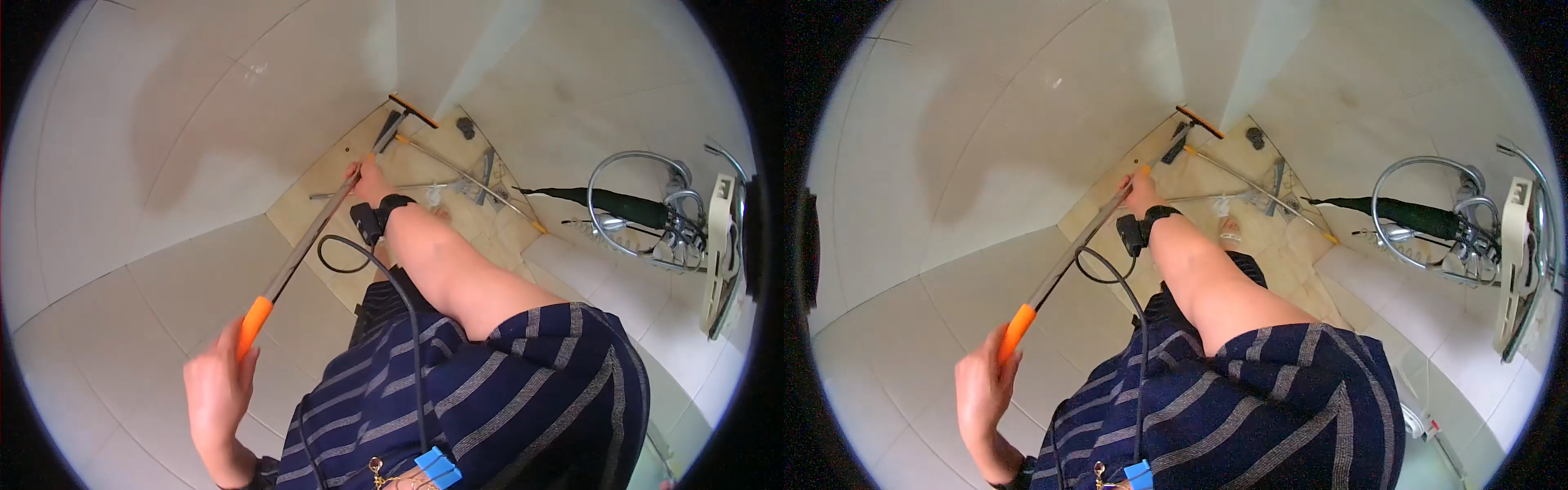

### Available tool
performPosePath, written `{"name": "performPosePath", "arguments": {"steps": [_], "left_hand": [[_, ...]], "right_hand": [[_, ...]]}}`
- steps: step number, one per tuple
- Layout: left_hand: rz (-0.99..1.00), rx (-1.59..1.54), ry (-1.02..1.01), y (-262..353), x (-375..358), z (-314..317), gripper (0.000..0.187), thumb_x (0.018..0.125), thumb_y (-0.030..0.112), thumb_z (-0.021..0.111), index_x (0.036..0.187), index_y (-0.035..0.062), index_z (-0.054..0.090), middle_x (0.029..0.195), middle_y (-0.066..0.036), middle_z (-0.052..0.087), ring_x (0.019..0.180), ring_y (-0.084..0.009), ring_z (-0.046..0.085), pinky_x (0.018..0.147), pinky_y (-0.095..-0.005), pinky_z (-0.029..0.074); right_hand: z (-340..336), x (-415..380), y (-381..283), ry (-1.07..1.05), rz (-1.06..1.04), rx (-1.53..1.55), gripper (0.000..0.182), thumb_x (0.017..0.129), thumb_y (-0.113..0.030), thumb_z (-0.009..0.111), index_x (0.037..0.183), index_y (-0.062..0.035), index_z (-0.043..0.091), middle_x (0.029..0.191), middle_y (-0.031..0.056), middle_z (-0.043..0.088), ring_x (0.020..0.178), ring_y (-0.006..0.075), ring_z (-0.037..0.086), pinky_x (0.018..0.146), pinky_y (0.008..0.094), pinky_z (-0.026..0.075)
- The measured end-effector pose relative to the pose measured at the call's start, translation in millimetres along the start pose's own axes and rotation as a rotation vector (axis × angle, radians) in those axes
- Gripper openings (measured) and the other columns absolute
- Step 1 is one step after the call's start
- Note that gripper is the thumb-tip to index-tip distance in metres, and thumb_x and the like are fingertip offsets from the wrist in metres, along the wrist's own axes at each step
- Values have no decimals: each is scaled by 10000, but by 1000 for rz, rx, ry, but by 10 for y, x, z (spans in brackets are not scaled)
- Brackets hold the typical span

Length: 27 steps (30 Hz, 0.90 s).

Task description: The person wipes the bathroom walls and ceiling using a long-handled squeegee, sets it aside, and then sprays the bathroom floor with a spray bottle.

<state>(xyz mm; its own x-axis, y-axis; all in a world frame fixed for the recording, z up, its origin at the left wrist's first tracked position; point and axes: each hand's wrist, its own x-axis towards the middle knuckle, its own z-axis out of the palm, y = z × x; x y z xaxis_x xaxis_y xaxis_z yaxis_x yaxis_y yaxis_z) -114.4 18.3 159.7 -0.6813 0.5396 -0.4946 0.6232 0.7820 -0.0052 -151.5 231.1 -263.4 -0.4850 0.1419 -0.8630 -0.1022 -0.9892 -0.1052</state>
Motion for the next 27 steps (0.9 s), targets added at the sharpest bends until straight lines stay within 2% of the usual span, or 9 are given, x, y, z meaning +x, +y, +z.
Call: {"name": "performPosePath", "arguments": {"steps": [2,6,9,12,13,17,20,24,27], "left_hand": [[75,11,56,-31,217,244,364,746,145,650,1083,61,541,748,-115,603,621,-288,597,524,-384,454],[226,57,159,64,595,511,303,773,159,617,1050,69,534,741,-98,586,604,-281,592,510,-371,455],[248,22,94,142,804,639,301,782,154,605,1059,67,526,724,-116,573,609,-293,589,512,-393,458],[270,14,85,241,918,873,283,795,168,591,1037,44,513,707,-117,569,586,-284,586,482,-387,452],[302,39,110,280,946,941,280,802,178,584,1023,26,506,704,-110,560,561,-268,581,449,-370,443],[349,251,174,393,986,1050,230,796,106,514,1007,14,525,667,-39,514,497,-156,558,410,-287,438],[377,223,182,207,877,1122,201,807,95,507,991,16,529,664,-40,506,492,-158,553,410,-290,438],[339,177,165,-22,529,1277,224,820,132,527,1015,24,509,690,-58,528,508,-186,564,420,-298,442],[161,-59,32,-191,370,1395,271,799,98,557,1047,25,476,731,-84,578,557,-214,597,457,-316,458]], "right_hand": [[59,132,31,23,-8,221,162,898,-156,389,816,-21,426,644,96,444,545,225,451,497,379,415],[-78,269,108,50,12,276,183,904,-183,399,818,-22,395,648,84,418,542,217,439,500,377,416],[-292,300,19,60,-153,-203,252,896,-215,372,716,-44,414,623,117,478,530,218,470,447,379,363],[-353,613,-238,170,18,69,280,900,-220,355,685,-48,404,574,110,450,509,214,450,433,381,348],[-222,299,-337,130,6,-96,222,913,-174,370,742,-34,391,575,81,407,486,193,403,436,360,363],[-294,557,-382,91,-30,21,198,921,-159,404,768,-36,381,572,59,370,475,177,372,435,344,369],[-383,571,-240,34,-59,-25,239,934,-210,427,754,-57,386,571,49,371,464,170,365,436,344,371],[-426,482,48,-23,-3,-14,270,932,-240,460,723,-97,366,556,31,356,431,151,330,423,325,347],[-460,265,262,-87,76,68,291,927,-258,477,707,-119,348,531,7,323,407,138,303,406,303,321]]}}
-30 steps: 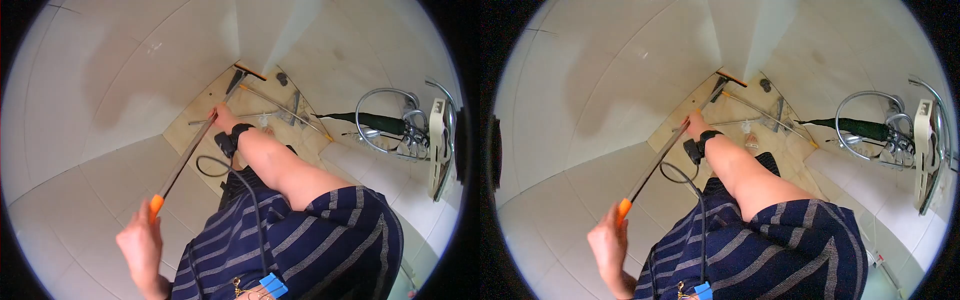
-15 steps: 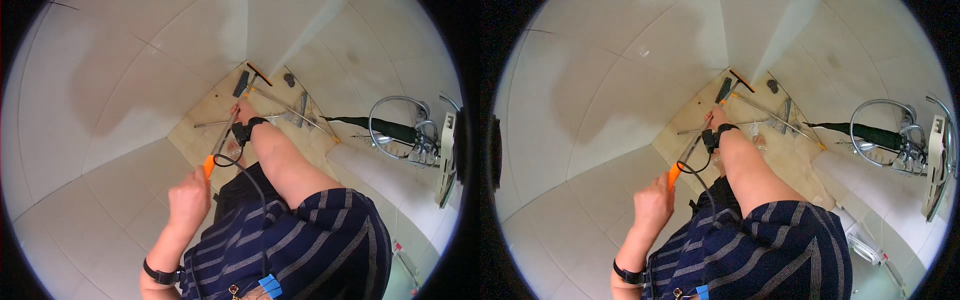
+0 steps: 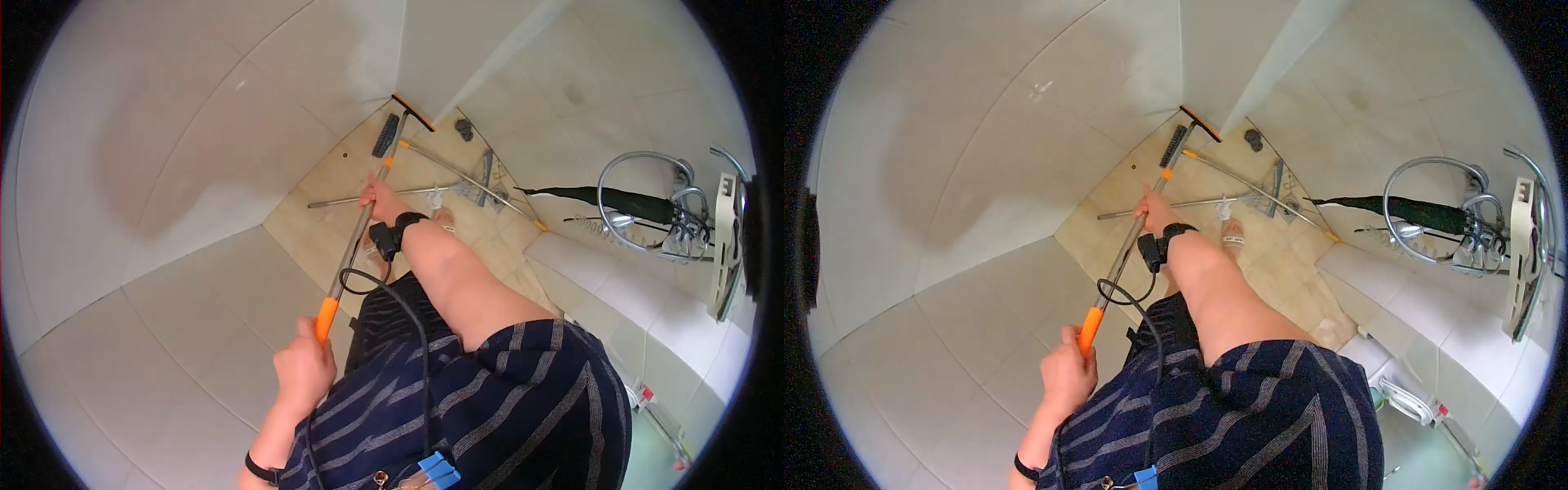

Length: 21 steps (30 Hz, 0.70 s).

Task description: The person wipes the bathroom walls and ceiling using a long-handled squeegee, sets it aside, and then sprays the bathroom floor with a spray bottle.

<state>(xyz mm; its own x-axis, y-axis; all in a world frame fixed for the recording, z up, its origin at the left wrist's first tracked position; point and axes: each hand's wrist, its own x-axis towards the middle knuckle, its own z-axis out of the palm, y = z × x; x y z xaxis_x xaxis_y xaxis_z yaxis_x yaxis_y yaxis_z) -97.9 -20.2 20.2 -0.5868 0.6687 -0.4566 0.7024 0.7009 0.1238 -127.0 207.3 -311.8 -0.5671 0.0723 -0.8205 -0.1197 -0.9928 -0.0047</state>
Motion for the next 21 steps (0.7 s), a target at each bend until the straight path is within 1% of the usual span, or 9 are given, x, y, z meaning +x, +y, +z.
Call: {"name": "performPosePath", "arguments": {"steps": [2,3,5,6,10,12,14,17,21], "left_hand": [[-491,-845,-530,-141,-26,145,310,733,-23,555,1024,11,455,735,-99,609,668,-222,631,517,-365,461],[-487,-846,-525,-174,-75,270,310,733,-23,555,1024,11,455,735,-99,609,668,-222,631,517,-365,461],[-348,-1034,-557,-222,-208,588,343,675,-101,493,998,4,444,740,-90,616,706,-222,636,600,-352,477],[-313,-979,-479,-219,-297,736,342,657,-96,481,983,4,453,715,-101,610,693,-239,634,629,-337,472],[-326,-842,-375,-105,-584,1005,308,679,-69,494,975,15,470,683,-124,601,672,-262,629,604,-359,464],[-344,-648,-311,-7,-775,1129,336,699,38,587,1018,36,483,743,-229,600,740,-396,593,637,-469,461],[-354,-571,-272,91,-1000,1340,317,700,41,584,1001,38,484,724,-228,594,723,-403,589,622,-481,455],[-383,-462,-186,295,-1355,1695,283,697,38,580,964,44,484,687,-216,587,674,-403,583,584,-491,449],[-412,-320,-45,697,-1782,2156,250,680,11,573,904,67,478,628,-169,578,579,-368,581,514,-459,450]], "right_hand": [[-91,-110,155,-16,51,75,301,924,-269,486,702,-127,340,515,-6,300,397,129,290,395,289,304],[-141,-170,196,0,62,89,311,921,-283,494,695,-136,338,505,-21,280,393,118,282,385,277,291],[-221,-202,229,10,65,102,320,917,-296,502,689,-145,336,494,-36,259,389,107,274,376,265,278],[-293,-217,250,9,84,99,331,912,-304,513,680,-153,333,492,-43,253,389,100,269,371,257,268],[-526,-332,353,14,141,31,350,899,-311,538,658,-169,328,489,-55,249,383,89,255,366,251,255],[-646,-437,443,32,143,-11,361,896,-323,538,649,-170,324,484,-53,245,381,91,248,366,251,247],[-751,-570,505,43,138,-60,373,894,-335,537,640,-170,319,478,-51,241,378,93,241,365,251,240],[-969,-743,559,75,238,-79,404,889,-367,533,615,-174,308,460,-48,238,373,98,239,365,255,231],[-1310,-1020,581,-34,292,-129,434,879,-399,537,593,-175,300,441,-44,242,360,105,235,368,261,230]]}}
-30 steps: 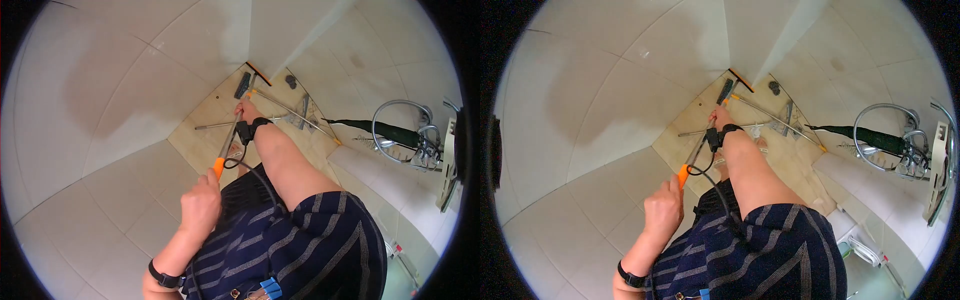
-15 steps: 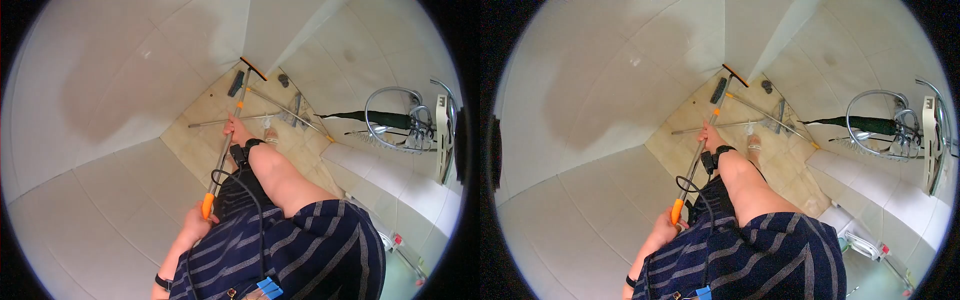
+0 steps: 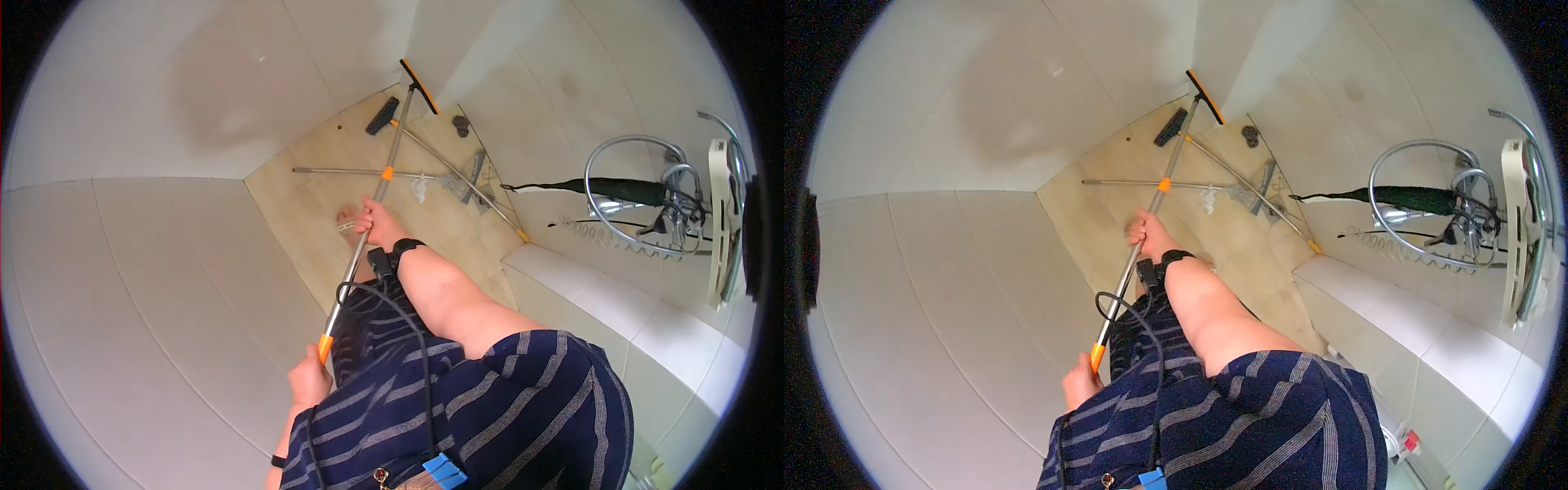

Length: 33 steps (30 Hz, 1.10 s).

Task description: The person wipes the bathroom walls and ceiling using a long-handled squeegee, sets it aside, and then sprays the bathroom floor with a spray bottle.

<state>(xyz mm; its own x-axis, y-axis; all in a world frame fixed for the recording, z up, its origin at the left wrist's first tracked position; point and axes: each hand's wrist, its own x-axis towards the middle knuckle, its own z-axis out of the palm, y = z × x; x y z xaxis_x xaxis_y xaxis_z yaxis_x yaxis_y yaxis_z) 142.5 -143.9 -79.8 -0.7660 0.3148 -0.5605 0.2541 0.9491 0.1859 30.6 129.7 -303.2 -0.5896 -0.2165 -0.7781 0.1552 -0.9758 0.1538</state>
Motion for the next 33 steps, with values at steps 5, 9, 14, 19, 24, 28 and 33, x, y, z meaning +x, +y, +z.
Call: {"name": "performPosePath", "arguments": {"steps": [5,9,14,19,24,28,33], "left_hand": [[5,26,112,-7,-474,653,234,669,-3,572,866,78,477,591,-125,562,535,-325,579,481,-426,447],[13,-3,133,-50,-734,880,224,664,-10,569,850,73,475,581,-114,553,528,-313,576,470,-418,442],[76,-3,218,-410,-1047,1368,238,650,-16,571,849,80,484,570,-104,529,505,-302,556,466,-421,430],[81,-79,196,-853,-1429,1759,259,623,-24,571,845,87,495,577,-123,507,504,-314,534,470,-426,412],[-92,-148,187,-1389,-2267,2043,243,649,-10,577,859,86,504,588,-145,509,538,-327,539,486,-426,401],[-609,-584,-101,-1349,-2495,1997,182,723,64,606,893,74,539,620,-146,528,557,-305,538,528,-397,413],[-255,-982,-158,-953,-2227,1804,199,777,183,637,901,47,564,659,-145,555,591,-288,553,580,-369,437]], "right_hand": [[-358,-291,133,-38,27,-97,473,867,-448,537,571,-169,295,426,-39,239,342,112,220,360,263,220],[-571,-454,256,-202,6,-107,509,879,-466,499,529,-159,293,408,-28,243,323,113,224,352,263,204],[-856,-645,585,-276,-58,-179,530,888,-495,459,503,-168,300,393,-26,256,306,118,250,337,280,233],[-1218,-885,1046,-333,-89,-114,549,888,-492,459,489,-154,291,393,-25,250,300,123,246,338,280,240],[-1595,-1337,1824,-452,42,-181,495,906,-399,467,513,-135,322,443,-9,290,373,139,300,411,288,284],[-1278,-1529,2200,-268,131,-263,433,902,-342,489,538,-152,350,484,-3,313,445,148,334,484,299,302],[-1076,-1011,1761,-491,240,-249,419,889,-349,513,570,-131,349,501,-6,327,419,133,322,418,293,278]]}}
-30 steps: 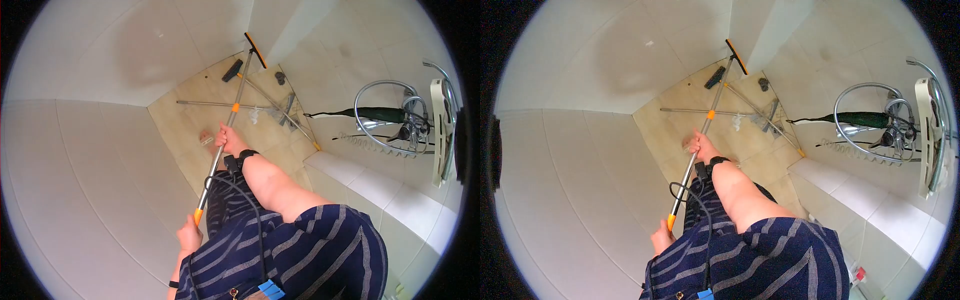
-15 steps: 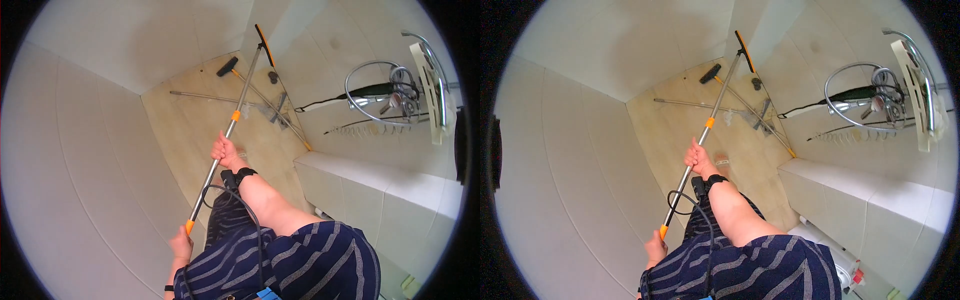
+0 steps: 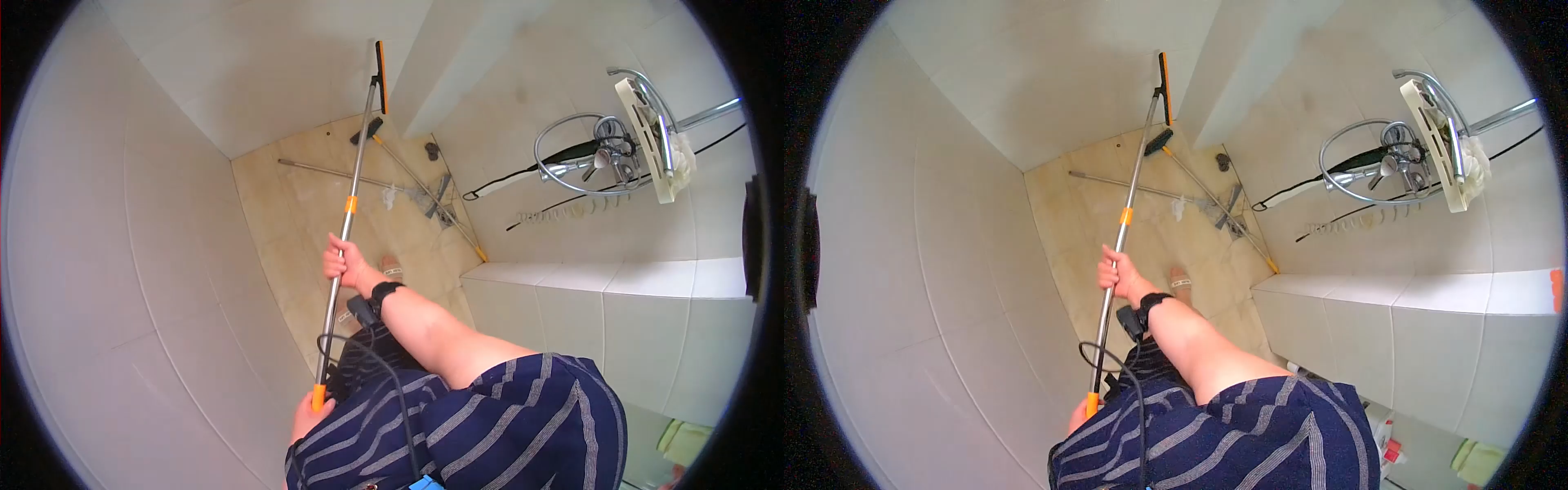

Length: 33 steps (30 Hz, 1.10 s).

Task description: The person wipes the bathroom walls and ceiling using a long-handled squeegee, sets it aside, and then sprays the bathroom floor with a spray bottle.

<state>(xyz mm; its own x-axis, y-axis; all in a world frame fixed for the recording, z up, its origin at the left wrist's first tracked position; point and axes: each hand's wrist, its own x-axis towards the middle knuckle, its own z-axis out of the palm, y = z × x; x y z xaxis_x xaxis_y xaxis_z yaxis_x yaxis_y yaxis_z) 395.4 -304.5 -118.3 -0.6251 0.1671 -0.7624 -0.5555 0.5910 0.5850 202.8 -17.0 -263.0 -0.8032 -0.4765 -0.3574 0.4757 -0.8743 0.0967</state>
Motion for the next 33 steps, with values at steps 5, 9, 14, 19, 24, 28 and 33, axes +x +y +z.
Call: {"name": "performPosePath", "arguments": {"steps": [5,9,14,19,24,28,33], "left_hand": [[167,88,75,95,612,232,232,778,207,646,906,44,543,683,-160,575,636,-328,576,589,-389,443],[156,349,186,295,987,417,267,771,261,658,852,51,515,705,-183,590,678,-391,578,573,-457,436],[244,377,217,379,1658,768,249,760,218,646,883,44,516,695,-214,582,687,-421,562,578,-464,433],[278,375,170,335,2213,1167,190,759,173,608,913,82,545,715,-200,595,693,-405,573,610,-484,448],[271,367,111,276,2211,1507,279,715,109,606,989,103,553,723,-195,603,700,-395,587,633,-472,470],[242,372,63,-16,2093,1630,265,703,87,601,961,84,545,709,-193,599,675,-382,589,617,-460,472],[187,413,96,-676,1476,1437,156,701,82,615,824,81,520,630,-157,569,602,-366,574,562,-456,459]], "right_hand": [[228,212,-494,723,-354,-309,341,884,-341,531,664,-128,381,509,2,357,437,147,396,414,305,350],[-190,327,-887,874,-326,-511,276,895,-334,509,811,-91,411,611,39,424,460,169,448,428,340,430],[-362,429,-1395,1003,-326,-652,238,895,-236,498,969,-20,430,701,87,484,510,202,515,446,352,460],[-374,401,-2139,1004,-327,-839,240,831,-128,515,985,35,431,692,144,549,510,248,568,454,382,492],[-351,282,-2813,1128,-351,-1053,153,810,-82,511,906,25,462,667,131,548,552,251,590,484,378,513],[-654,101,-2675,1194,-345,-1146,47,762,-23,497,774,22,491,582,128,547,465,254,581,402,359,478],[-1113,-390,-1803,1182,-266,-1091,34,750,-7,511,738,4,481,565,125,545,454,252,588,381,342,476]]}}
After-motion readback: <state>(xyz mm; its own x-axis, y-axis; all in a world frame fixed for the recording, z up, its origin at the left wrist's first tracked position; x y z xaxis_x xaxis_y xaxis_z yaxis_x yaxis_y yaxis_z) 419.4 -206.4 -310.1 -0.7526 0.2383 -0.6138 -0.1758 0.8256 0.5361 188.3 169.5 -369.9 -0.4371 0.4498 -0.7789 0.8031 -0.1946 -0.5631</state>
